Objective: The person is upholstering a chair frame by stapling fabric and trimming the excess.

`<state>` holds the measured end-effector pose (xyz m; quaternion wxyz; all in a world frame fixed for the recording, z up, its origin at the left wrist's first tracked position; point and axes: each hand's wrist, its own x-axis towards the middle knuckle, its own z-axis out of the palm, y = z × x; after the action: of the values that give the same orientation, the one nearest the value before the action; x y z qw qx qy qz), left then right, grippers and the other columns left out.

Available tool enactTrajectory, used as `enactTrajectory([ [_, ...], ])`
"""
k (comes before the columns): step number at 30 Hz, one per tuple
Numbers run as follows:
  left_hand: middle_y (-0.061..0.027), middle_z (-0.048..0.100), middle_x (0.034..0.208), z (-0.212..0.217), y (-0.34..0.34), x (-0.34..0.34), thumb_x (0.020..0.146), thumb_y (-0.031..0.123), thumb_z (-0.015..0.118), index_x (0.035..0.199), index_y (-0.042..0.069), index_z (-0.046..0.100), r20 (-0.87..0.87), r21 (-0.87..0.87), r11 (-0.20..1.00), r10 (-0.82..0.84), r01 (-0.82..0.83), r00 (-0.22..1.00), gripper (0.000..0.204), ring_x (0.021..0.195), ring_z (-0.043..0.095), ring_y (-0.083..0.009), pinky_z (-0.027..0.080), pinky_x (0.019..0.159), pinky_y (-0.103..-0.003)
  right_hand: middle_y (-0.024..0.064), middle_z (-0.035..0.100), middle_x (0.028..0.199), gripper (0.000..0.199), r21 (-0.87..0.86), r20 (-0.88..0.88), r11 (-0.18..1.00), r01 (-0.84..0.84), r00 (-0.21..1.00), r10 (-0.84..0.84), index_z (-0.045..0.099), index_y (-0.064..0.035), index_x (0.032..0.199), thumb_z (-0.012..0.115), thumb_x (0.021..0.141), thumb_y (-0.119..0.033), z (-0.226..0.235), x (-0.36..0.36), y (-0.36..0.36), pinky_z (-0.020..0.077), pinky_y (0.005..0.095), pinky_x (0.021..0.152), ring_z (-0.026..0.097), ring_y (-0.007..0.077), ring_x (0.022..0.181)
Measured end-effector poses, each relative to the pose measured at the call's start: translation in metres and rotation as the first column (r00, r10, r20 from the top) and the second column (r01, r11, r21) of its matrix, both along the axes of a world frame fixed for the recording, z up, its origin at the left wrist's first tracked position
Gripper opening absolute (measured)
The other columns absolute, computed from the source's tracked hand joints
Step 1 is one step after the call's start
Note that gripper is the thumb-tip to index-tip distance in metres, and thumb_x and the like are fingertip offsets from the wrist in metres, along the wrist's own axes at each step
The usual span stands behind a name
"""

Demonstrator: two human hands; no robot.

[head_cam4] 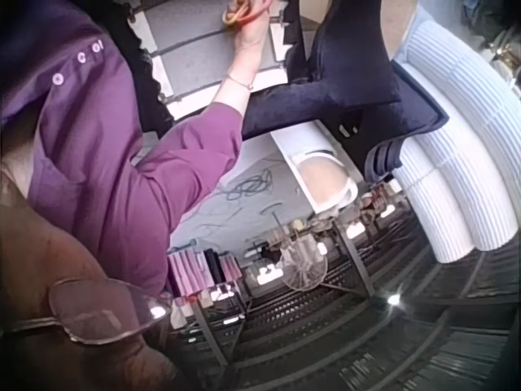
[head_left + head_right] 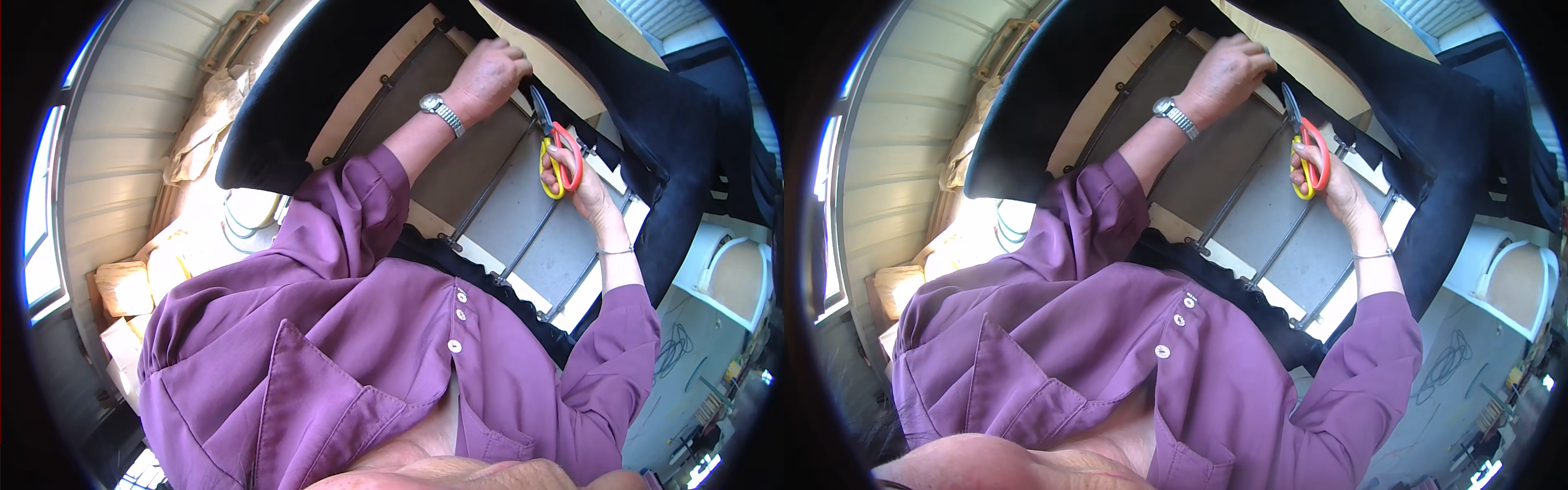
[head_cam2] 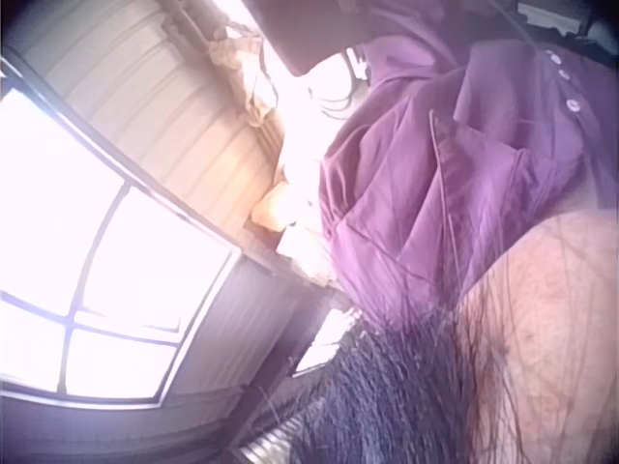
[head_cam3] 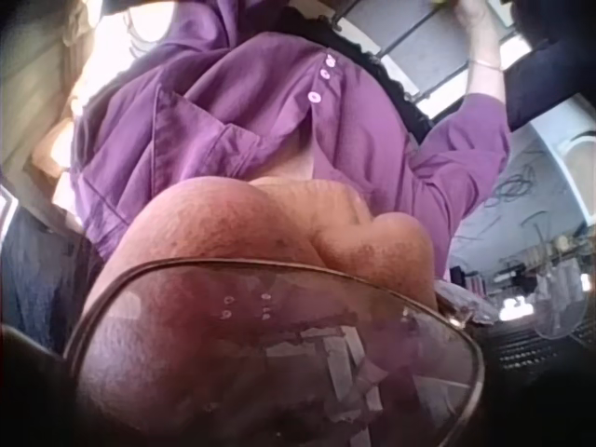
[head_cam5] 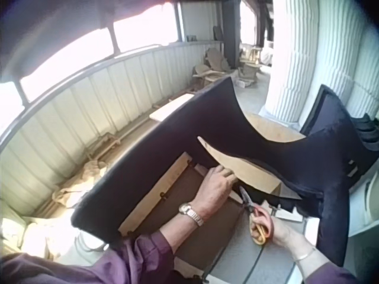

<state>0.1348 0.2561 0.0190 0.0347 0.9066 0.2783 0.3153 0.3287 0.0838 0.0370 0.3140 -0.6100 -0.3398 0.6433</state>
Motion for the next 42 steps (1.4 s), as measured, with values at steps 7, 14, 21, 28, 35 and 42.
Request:
enactTrajectory([
  [7,0.0008,0.061,0.12,0.006,0.012,-0.007,0.08,0.012,0.07,0.116,0.021,0.066,-0.185,0.264,0.954,0.192,-0.139,0.964,0.037,0.124,0.052,-0.0207,0.034,0.106,-0.048,0.0031,0.058,0.075,0.045,0.002,-0.088,1.0,0.028,0.996,-0.028,0.061,-0.0056,0.095,0.066,0.092,-0.05,-0.006,0.007,-0.001,0.0471,0.02,0.065,0.056,0.0079,0.065],
  [14,0.0009,0.063,0.114,-0.007,0.017,0.0,0.084,0.013,0.065,0.103,0.02,0.069,-0.176,0.299,0.948,0.164,-0.106,0.971,0.02,0.12,0.055,-0.0194,0.034,0.106,-0.047,0.0023,0.056,0.072,0.043,0.011,-0.139,0.997,0.082,0.987,-0.08,0.061,-0.006,0.093,0.063,0.095,-0.049,-0.003,0.005,-0.004,0.0439,0.0182,0.056,0.052,0.0069,0.059],
  [21,0.0032,0.065,0.1,-0.013,0.014,-0.008,0.083,0.012,0.064,0.086,0.018,0.072,-0.215,0.222,0.97,0.144,-0.095,0.966,0.01,0.106,0.058,-0.017,0.038,0.101,-0.04,0.0038,0.063,0.078,0.051,-0.018,-0.072,0.994,-0.105,0.992,0.104,0.064,-0.0059,0.095,0.059,0.094,-0.057,0.017,0.01,-0.009,0.0503,0.0212,0.068,0.059,0.0083,0.065],
  [28,0.0031,0.061,0.092,-0.017,0.007,-0.011,0.081,0.012,0.065,0.081,0.016,0.07,-0.095,0.192,0.976,0.121,-0.101,0.988,0.007,0.1,0.058,-0.0175,0.04,0.099,-0.037,0.0029,0.061,0.078,0.072,0.037,-0.05,0.976,-0.217,0.975,0.218,0.062,-0.0081,0.096,0.049,0.092,-0.078,0.012,-0.006,-0.005,0.0489,0.0212,0.067,0.057,0.0083,0.067],
  [35,0.004,0.061,0.089,-0.018,0.003,-0.008,0.08,0.014,0.063,0.077,0.017,0.071,0.008,0.205,0.973,0.105,-0.104,0.994,0.009,0.099,0.057,-0.0161,0.04,0.099,-0.038,0.0033,0.06,0.077,0.072,0.044,-0.072,0.99,-0.134,0.988,0.137,0.06,-0.0086,0.096,0.051,0.089,-0.08,0.005,-0.002,0.006,0.0476,0.0226,0.071,0.056,0.0092,0.066],
  [42,0.0043,0.061,0.089,-0.019,0.003,-0.007,0.079,0.013,0.064,0.076,0.017,0.071,0.018,0.211,0.971,0.109,-0.11,0.994,0.009,0.099,0.057,-0.0161,0.04,0.098,-0.037,0.0019,0.058,0.072,0.065,0.037,-0.031,0.994,-0.107,0.994,0.108,0.059,-0.0113,0.091,0.058,0.088,-0.077,0.001,-0.012,0.016,0.0459,0.0213,0.068,0.055,0.0088,0.062],
])
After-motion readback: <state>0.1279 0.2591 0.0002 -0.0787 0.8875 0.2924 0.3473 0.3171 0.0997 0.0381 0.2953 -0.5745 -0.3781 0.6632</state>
